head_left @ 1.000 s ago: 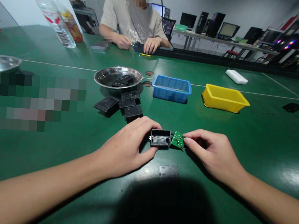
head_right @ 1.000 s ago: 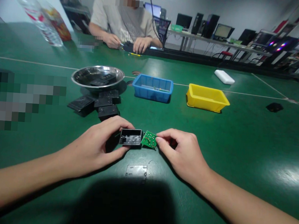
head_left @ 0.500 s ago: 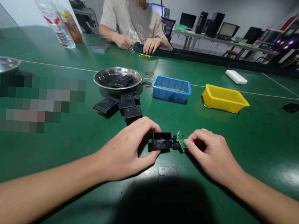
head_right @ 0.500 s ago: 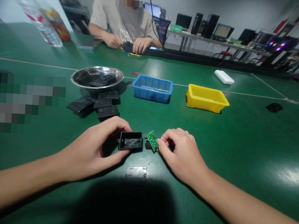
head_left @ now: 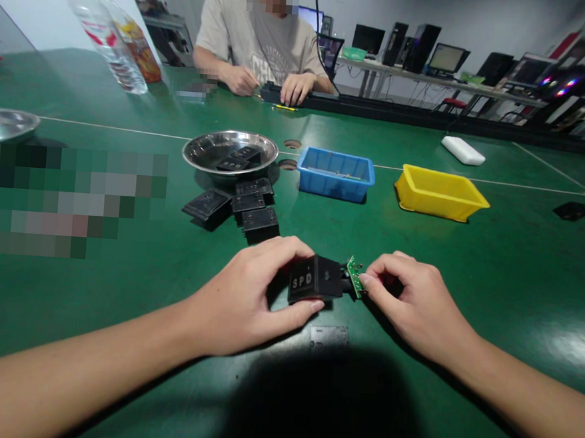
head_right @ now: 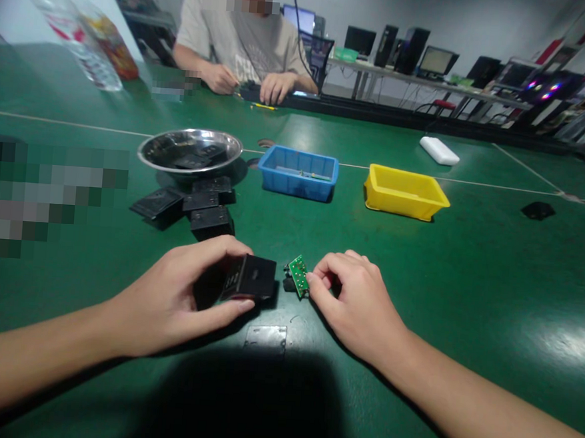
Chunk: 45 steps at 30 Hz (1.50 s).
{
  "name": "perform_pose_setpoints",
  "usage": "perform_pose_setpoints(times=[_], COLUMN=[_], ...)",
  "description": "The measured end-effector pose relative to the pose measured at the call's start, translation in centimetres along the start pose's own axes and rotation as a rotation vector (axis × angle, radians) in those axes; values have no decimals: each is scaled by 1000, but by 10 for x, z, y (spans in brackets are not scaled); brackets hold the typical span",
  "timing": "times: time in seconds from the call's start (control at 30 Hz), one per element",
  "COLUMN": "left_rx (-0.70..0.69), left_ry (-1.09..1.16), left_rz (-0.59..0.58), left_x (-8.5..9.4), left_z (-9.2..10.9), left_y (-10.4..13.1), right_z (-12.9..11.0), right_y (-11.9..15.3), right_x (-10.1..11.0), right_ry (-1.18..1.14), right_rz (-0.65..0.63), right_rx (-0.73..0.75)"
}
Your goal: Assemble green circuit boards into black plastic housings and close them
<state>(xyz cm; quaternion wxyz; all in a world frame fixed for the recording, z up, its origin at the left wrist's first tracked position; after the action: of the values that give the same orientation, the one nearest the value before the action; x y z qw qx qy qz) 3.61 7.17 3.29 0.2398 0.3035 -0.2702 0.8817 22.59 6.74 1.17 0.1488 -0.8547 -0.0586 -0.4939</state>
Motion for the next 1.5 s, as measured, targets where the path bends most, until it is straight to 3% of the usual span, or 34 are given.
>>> perform_pose_setpoints(times=[1.17, 1.5], left_rx=[63, 47], left_ry=[21, 24], left_rz=[-5, 16], left_x=[-2, -1], left_z=[-3, -2], left_y=[-1, -1], right_z=[3, -8], right_y=[3, 4], right_x=[2, 0], right_ry=[-88, -40], right_rz=[9, -41], right_rx=[-43, 74])
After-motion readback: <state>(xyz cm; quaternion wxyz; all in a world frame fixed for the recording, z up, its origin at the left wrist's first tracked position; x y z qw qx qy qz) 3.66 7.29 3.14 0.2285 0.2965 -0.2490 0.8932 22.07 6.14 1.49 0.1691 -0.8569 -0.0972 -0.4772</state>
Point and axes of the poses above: each hand's wrist, its own y-axis away from the middle knuckle, its own x-axis out of the back of the hand, z = x × y, the point moved 7 cm from there along -y, towards the middle knuckle, and after that the axes turned 8 degrees about y, right-handed, at the moved point
